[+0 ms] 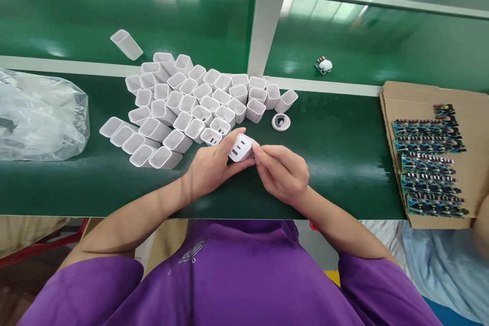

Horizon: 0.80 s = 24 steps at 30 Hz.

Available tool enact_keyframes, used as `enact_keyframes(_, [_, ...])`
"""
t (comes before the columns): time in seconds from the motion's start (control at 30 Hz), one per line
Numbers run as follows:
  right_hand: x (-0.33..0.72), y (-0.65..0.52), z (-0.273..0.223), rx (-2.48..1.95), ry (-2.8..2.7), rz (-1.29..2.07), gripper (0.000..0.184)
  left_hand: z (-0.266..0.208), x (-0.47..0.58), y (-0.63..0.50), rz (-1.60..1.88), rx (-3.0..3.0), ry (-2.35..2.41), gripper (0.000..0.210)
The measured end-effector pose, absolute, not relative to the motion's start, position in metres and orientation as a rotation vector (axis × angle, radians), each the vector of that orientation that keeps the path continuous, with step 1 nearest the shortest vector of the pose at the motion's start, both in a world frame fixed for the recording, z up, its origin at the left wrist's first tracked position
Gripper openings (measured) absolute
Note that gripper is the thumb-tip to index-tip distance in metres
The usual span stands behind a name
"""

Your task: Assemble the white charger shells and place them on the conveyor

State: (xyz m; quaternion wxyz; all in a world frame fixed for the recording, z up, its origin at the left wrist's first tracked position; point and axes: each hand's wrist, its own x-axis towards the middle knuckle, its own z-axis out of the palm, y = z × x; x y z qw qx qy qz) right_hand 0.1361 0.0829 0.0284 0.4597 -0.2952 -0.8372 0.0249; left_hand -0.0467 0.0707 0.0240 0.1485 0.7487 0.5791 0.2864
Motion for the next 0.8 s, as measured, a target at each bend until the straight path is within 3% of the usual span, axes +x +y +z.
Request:
enact_keyframes(0.2, [0.135, 0.084, 0.028, -0.793, -1.973, 0.507, 0.029, 0.037, -0.047, 0.072, 0.862, 1.901, 1.530, 0.040])
enact_keyframes(0.57, [0.130, 0.078, 0.031, -0.781, -1.951, 0.664, 0.032, 0.033, -0.054, 0.075, 0.874, 1.777, 1.435, 0.041])
enact_keyframes(0.8, [0.134, 0.087, 0.032, -0.755, -1.746, 1.138, 0.022, 0.033, -0.052, 0.076, 0.932, 1.890, 1.301, 0.033])
